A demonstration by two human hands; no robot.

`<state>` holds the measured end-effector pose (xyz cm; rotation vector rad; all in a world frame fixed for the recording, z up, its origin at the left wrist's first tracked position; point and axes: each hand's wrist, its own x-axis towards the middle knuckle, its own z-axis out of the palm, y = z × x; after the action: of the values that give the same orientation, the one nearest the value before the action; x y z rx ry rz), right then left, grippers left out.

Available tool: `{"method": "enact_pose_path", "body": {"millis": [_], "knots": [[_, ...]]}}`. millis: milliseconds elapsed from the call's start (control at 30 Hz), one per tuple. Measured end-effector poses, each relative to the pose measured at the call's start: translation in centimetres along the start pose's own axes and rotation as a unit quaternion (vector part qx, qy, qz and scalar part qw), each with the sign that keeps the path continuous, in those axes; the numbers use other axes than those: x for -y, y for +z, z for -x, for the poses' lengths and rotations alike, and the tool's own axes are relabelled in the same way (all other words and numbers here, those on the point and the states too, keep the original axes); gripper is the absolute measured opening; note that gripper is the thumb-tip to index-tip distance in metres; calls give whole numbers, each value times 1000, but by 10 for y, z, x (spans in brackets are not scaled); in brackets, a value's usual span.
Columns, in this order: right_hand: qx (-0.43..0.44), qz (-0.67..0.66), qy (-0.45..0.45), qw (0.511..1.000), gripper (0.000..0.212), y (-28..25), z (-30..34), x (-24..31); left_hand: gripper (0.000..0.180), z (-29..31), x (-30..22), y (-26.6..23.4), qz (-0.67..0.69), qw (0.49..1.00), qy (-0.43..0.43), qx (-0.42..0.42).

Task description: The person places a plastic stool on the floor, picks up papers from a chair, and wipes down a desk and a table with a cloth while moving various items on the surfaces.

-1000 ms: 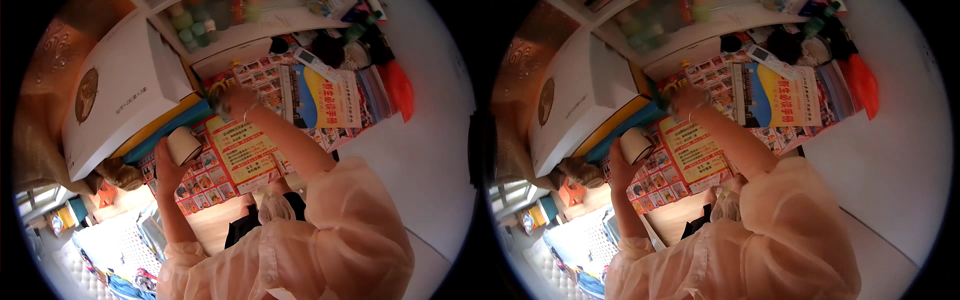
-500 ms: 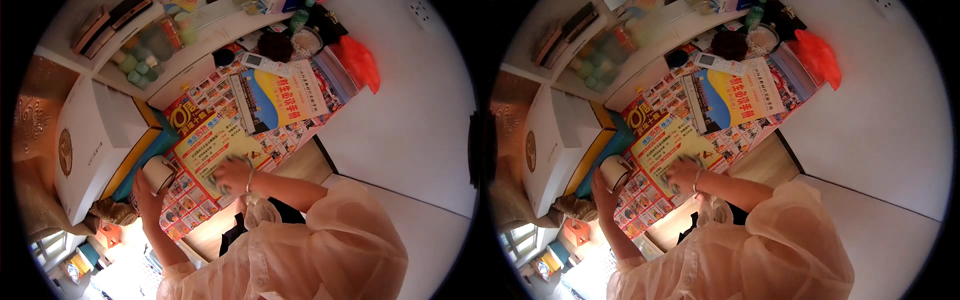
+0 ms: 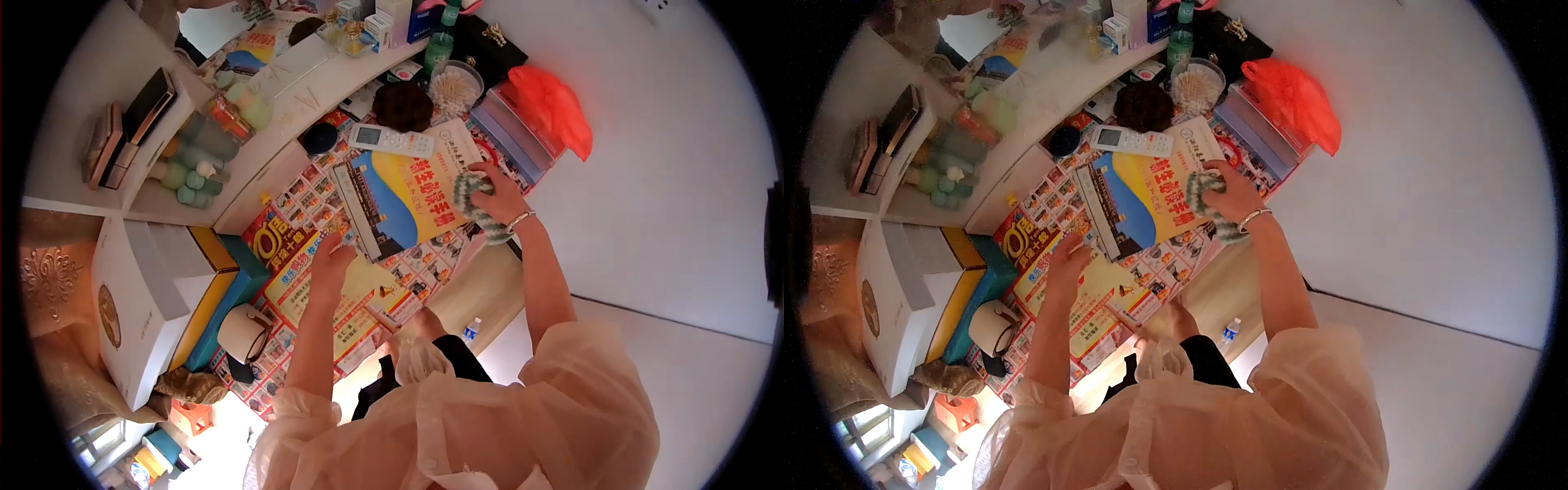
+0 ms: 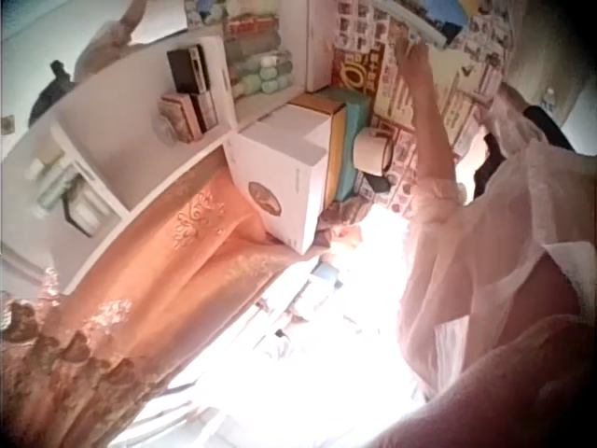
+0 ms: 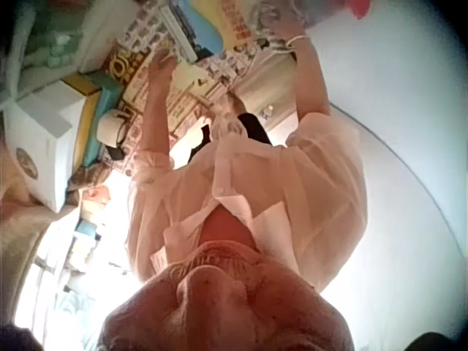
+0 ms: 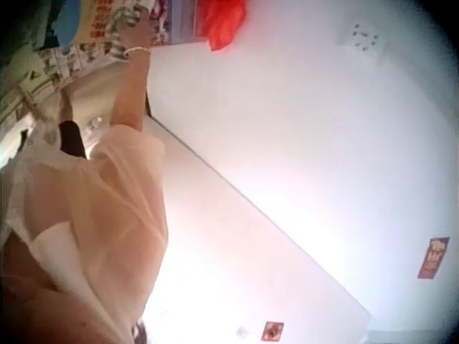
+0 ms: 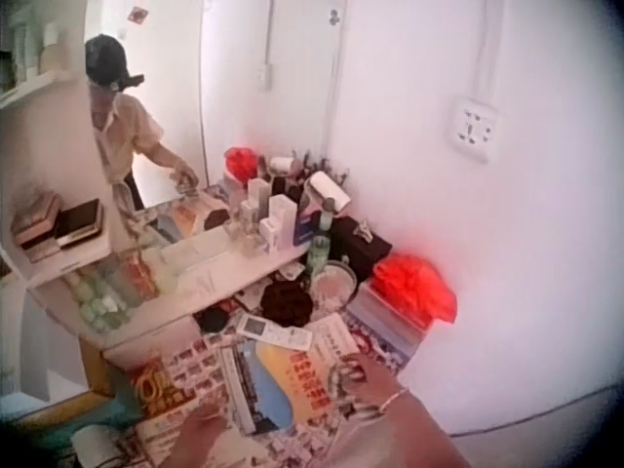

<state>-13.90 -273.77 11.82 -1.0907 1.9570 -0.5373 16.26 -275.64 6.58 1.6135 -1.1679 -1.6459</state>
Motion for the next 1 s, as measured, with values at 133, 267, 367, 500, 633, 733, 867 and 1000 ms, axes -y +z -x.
{"method": "enact_pose_path", "body": {"millis": [133,267,367,500,633,733,867,1000], "knots": [[14,75,-138,988,60,12,-49,3,43,-29,-16,31,50,997,-64,0],[-36,203,-123,971,67,35,-87,31,46,-38,-29,38,-8,998,-61,-33],[-88,321,-118,936,71,39,-100,35,43,-47,-31,39,-29,995,-81,-52],[-15,342,-101,934,74,46,-106,46,39,-54,-33,39,31,995,-96,-27],[64,324,-50,943,72,68,-95,68,39,-56,-28,46,72,992,-77,-72],[6,306,-66,950,72,86,-99,79,31,-56,-27,43,61,994,-64,-59],[31,214,9,976,75,89,-109,99,23,-63,-11,37,-71,993,-18,-88],[-94,103,-12,990,69,106,-131,95,16,-64,-16,48,79,996,-40,-31]]}}
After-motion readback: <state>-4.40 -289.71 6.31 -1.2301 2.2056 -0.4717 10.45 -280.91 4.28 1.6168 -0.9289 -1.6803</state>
